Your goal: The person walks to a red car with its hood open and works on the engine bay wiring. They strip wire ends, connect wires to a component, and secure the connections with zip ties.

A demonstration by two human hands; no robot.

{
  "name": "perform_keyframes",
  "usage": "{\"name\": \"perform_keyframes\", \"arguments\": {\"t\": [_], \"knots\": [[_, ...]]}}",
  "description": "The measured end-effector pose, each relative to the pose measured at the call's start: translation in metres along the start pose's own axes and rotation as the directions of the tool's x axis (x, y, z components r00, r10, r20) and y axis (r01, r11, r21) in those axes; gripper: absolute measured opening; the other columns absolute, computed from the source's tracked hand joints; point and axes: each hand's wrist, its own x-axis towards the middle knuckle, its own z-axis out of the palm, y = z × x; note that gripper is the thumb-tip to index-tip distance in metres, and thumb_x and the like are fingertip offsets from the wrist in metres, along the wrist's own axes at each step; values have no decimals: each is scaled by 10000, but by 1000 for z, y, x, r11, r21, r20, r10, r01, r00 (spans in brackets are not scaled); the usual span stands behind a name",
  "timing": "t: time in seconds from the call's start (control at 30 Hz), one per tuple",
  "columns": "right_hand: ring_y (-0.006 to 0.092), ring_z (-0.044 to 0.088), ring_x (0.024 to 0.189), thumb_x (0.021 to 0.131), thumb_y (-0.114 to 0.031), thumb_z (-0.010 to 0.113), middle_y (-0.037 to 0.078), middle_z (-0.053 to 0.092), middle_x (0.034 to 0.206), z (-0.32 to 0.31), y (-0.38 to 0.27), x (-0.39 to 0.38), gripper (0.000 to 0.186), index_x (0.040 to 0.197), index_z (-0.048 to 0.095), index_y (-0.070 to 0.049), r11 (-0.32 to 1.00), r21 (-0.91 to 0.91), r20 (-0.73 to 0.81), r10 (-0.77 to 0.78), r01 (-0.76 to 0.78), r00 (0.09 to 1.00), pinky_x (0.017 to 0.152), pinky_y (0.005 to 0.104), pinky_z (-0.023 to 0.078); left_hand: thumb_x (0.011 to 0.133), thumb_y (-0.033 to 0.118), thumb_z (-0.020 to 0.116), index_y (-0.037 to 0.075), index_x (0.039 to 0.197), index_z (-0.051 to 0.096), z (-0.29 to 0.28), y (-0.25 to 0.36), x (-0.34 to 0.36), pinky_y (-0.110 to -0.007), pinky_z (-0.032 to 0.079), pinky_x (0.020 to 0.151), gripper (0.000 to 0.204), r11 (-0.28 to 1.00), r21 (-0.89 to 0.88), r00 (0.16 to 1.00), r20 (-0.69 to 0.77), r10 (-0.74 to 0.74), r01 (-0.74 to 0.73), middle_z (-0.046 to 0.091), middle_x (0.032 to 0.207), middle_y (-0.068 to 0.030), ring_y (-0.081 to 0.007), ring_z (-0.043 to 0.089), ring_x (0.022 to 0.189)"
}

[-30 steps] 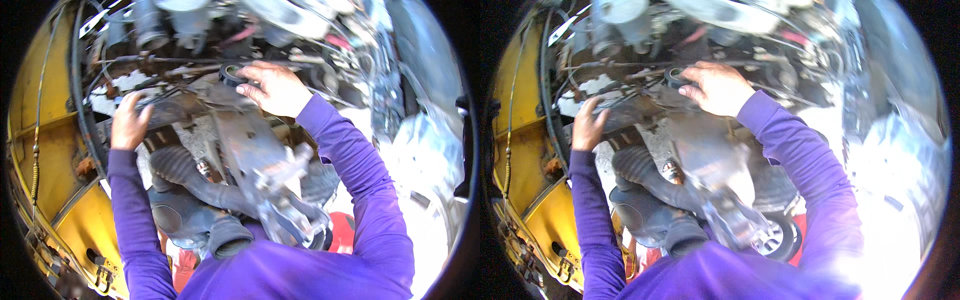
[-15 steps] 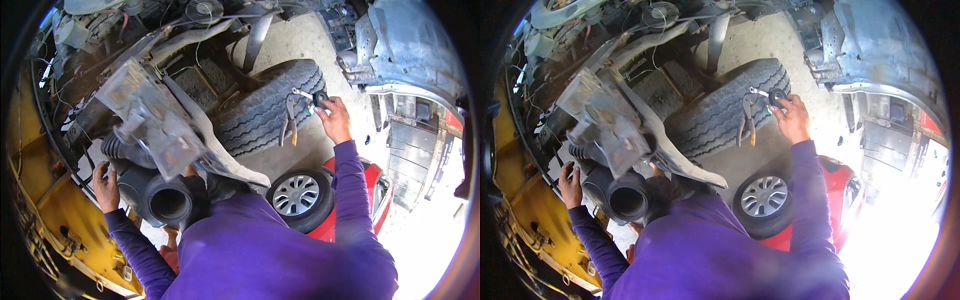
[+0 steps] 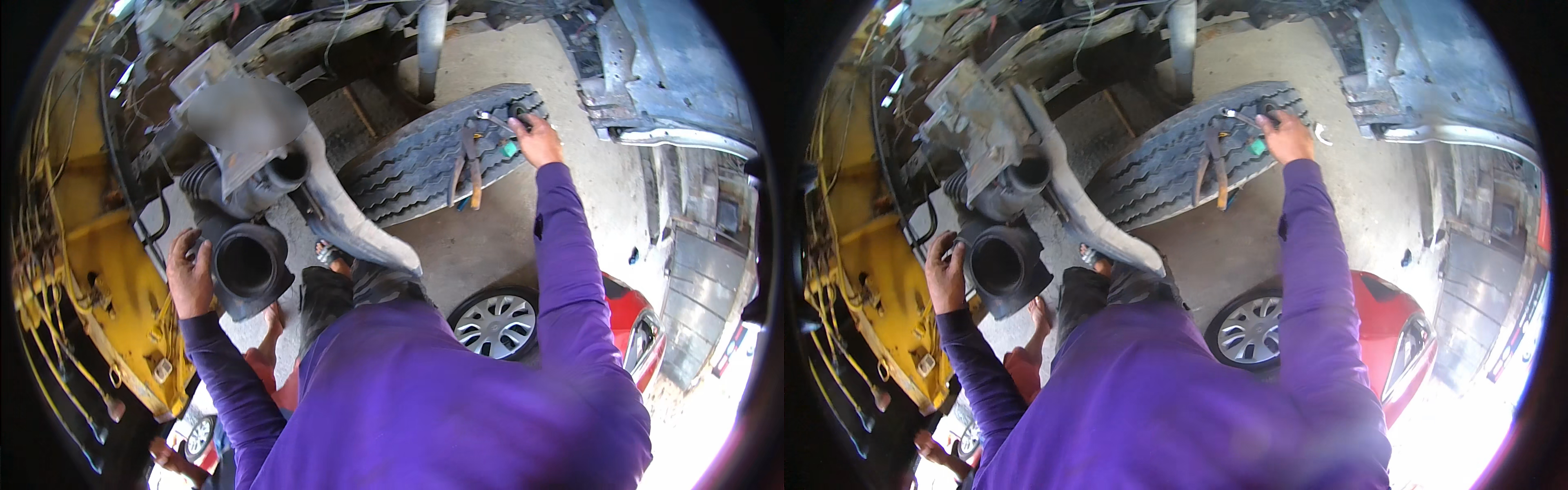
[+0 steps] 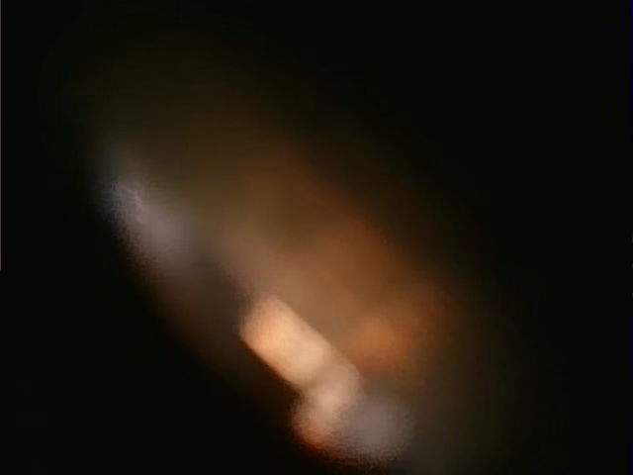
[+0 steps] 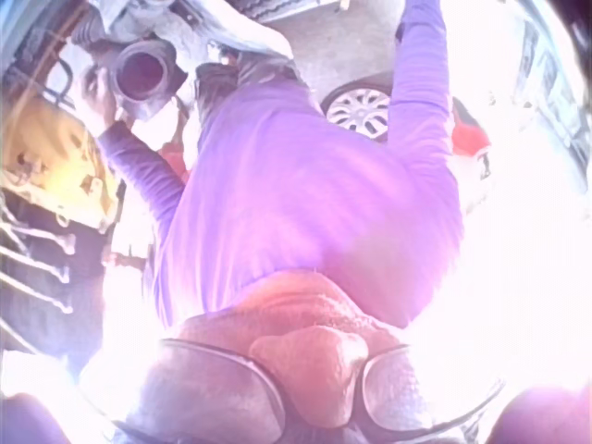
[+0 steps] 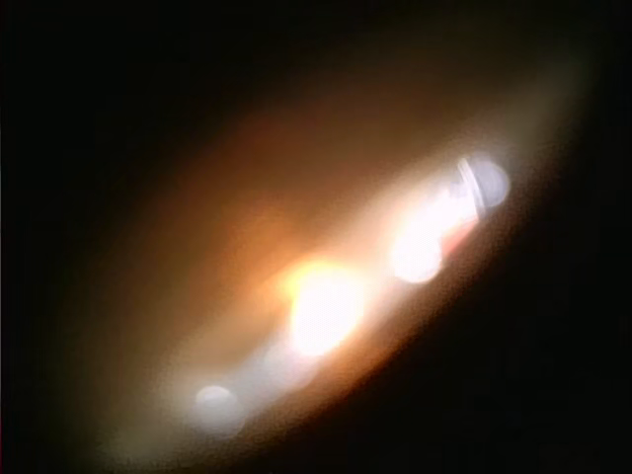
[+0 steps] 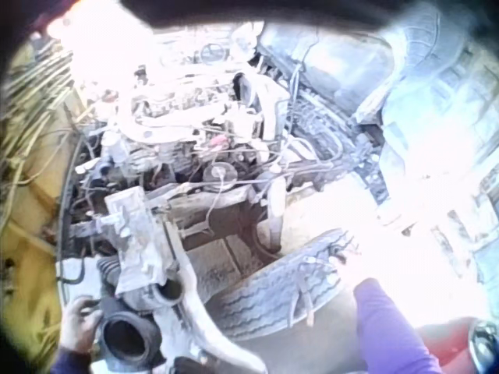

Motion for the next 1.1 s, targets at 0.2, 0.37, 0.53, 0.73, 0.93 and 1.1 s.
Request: {"name": "perform_keyframes", "arguments": {"t": [0.2,0.37,0.53,0.73,0.93,1.1], "knots": [[436,635,1139,905,-523,691,230,667,1182,-30,-86,-70,592,1173,638,3,996,-34,37,-78,79,996,970,506,506,912,123,713,-27,1145,695,-9,2,-45,-347,527,937,278,999,-39,989,-142,-37,31,679,1227,-154,-275,665,1131],[455,631,1120,794,-503,826,304,600,1222,30,-106,-127,807,1243,435,41,979,-111,84,-162,171,983,947,505,529,895,126,732,-9,1091,718,22,29,-76,-337,532,908,238,996,-88,970,-239,-37,17,692,1175,-137,-281,679,1058],[500,606,1172,820,-297,752,363,605,1217,38,-108,-113,627,1203,440,90,986,11,93,-166,165,982,1029,469,480,895,83,729,2,1069,724,26,19,-141,-330,547,868,191,972,-232,901,-409,-142,48,715,1089,-113,-231,703,965],[250,603,1058,886,-103,583,134,607,1151,13,-51,-125,393,1261,526,0,284,895,430,-350,-343,833,973,431,515,928,62,709,7,1078,714,97,-26,-244,-279,533,791,160,774,-581,718,-425,-551,250,719,927,-63,-128,662,859],[165,620,821,868,-137,701,88,653,958,-27,-166,-247,421,1246,586,7,594,789,608,-723,-155,327,754,327,539,849,264,712,-39,1048,744,252,-124,-373,-396,548,856,364,411,-449,425,-75,-902,793,756,946,-227,-335,724,918],[119,599,712,985,-267,692,31,632,837,86,-194,-300,277,1055,663,-1,765,564,825,-517,311,-227,690,303,532,918,253,685,-9,1119,738,391,-120,-416,-342,535,635,335,-323,-799,60,407,-912,507,744,921,-111,-200,702,801]]}}
